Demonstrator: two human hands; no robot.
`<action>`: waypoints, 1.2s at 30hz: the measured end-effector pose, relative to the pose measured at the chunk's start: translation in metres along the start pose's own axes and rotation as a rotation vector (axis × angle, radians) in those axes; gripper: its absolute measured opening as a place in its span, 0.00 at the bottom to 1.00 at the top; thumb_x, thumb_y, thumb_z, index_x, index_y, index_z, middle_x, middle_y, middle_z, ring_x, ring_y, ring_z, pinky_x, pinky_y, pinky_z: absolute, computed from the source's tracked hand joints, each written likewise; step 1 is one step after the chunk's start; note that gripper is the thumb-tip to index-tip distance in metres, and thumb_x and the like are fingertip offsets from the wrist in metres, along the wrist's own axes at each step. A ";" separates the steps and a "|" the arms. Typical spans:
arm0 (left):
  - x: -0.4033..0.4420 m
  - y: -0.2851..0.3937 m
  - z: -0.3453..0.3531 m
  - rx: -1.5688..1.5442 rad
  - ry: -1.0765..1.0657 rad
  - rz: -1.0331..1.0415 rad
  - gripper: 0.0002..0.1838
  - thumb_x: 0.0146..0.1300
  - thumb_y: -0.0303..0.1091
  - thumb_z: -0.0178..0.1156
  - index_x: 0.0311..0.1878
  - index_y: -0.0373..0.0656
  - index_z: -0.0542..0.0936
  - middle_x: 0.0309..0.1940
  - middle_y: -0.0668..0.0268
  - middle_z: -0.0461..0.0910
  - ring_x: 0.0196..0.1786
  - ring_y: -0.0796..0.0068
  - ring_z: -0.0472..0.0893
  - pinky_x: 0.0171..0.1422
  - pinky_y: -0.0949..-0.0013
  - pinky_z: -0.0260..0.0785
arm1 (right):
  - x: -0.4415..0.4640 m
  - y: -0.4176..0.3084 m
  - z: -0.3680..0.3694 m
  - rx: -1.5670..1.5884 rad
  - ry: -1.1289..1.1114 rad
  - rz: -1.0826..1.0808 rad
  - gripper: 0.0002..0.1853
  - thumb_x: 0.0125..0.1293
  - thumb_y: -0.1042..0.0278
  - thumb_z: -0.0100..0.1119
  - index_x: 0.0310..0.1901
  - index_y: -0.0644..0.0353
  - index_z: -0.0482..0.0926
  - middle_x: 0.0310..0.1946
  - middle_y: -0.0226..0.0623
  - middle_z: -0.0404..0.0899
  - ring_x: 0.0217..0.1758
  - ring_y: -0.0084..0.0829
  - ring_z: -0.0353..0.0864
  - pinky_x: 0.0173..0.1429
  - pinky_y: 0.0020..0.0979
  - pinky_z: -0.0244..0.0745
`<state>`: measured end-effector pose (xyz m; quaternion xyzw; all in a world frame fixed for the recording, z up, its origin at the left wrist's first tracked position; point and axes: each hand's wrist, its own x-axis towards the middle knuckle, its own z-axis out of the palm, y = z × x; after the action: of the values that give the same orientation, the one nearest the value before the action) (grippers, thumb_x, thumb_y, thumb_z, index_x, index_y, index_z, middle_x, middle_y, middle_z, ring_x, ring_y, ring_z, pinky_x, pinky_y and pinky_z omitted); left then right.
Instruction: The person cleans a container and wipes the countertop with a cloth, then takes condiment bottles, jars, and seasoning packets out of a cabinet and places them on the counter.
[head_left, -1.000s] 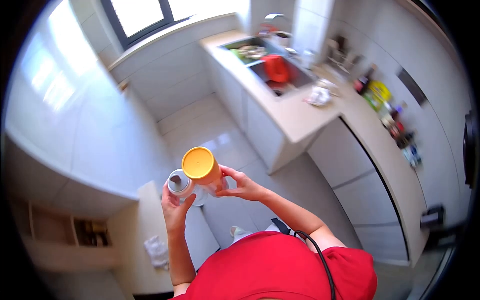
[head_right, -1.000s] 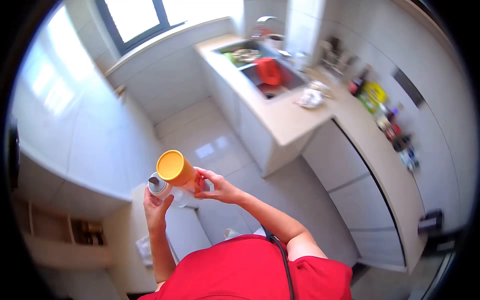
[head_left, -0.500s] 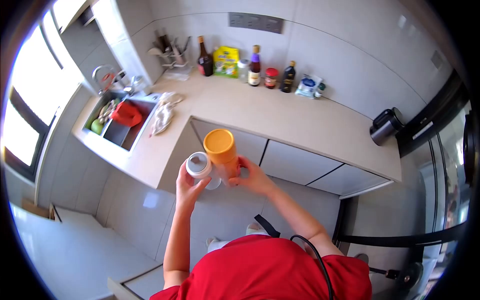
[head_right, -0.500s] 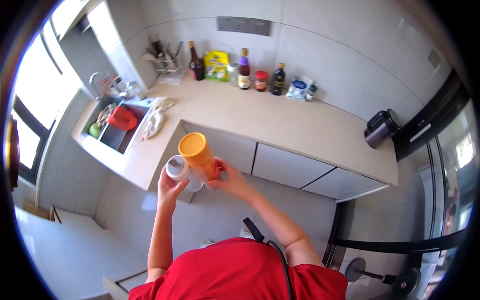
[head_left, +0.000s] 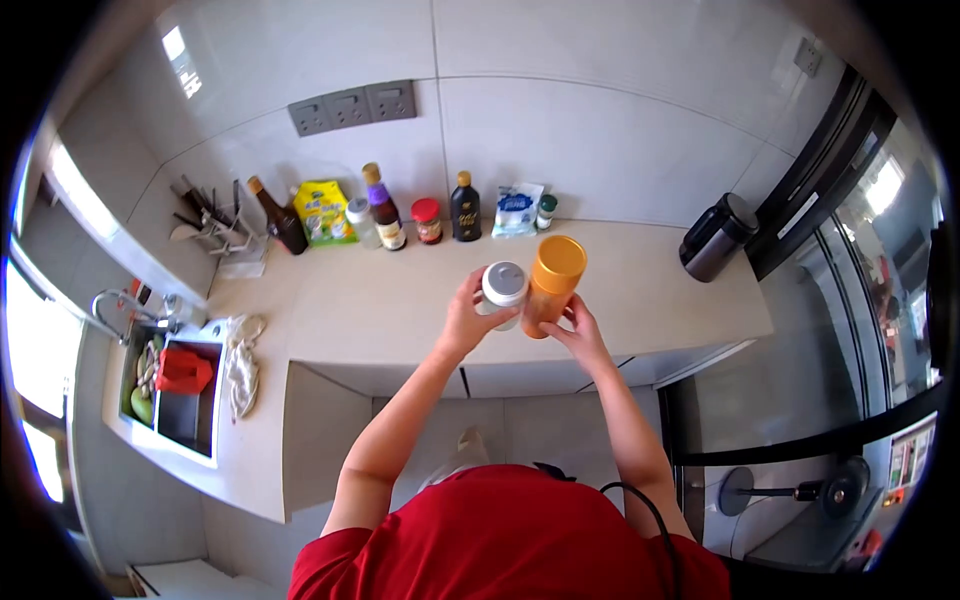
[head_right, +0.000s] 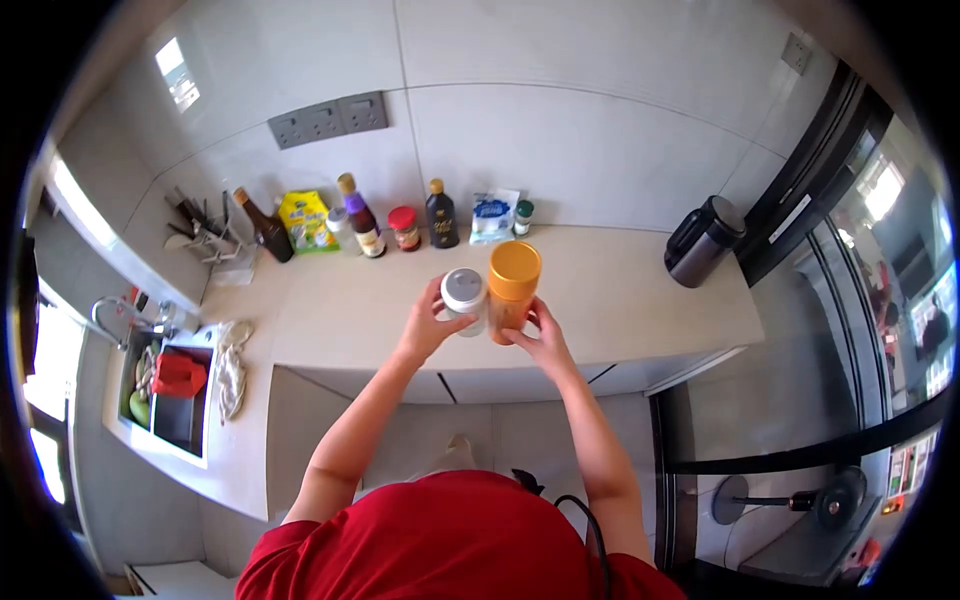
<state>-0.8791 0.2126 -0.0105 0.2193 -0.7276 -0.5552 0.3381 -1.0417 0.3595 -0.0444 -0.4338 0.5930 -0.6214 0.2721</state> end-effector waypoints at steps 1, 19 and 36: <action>0.021 -0.004 0.012 0.064 -0.017 -0.001 0.41 0.44 0.35 0.75 0.63 0.41 0.67 0.53 0.63 0.75 0.58 0.70 0.74 0.62 0.63 0.66 | 0.013 0.005 -0.017 -0.122 0.036 0.018 0.38 0.53 0.66 0.71 0.63 0.64 0.63 0.55 0.37 0.72 0.59 0.30 0.71 0.64 0.34 0.66; 0.273 -0.117 0.195 0.173 0.045 -0.023 0.38 0.45 0.35 0.74 0.60 0.42 0.67 0.54 0.60 0.75 0.57 0.64 0.74 0.59 0.61 0.69 | 0.243 0.171 -0.231 -0.169 0.043 0.053 0.37 0.52 0.67 0.72 0.62 0.63 0.63 0.53 0.38 0.74 0.53 0.32 0.77 0.57 0.33 0.74; 0.273 -0.119 0.228 0.272 0.165 0.022 0.51 0.43 0.32 0.75 0.70 0.40 0.56 0.63 0.53 0.67 0.64 0.59 0.69 0.67 0.61 0.64 | 0.270 0.250 -0.263 0.019 -0.065 -0.021 0.30 0.51 0.75 0.70 0.55 0.58 0.68 0.48 0.28 0.70 0.52 0.23 0.69 0.57 0.29 0.72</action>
<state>-1.2377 0.1392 -0.0914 0.3000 -0.7680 -0.4281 0.3700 -1.4411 0.2241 -0.2082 -0.4573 0.5735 -0.6153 0.2889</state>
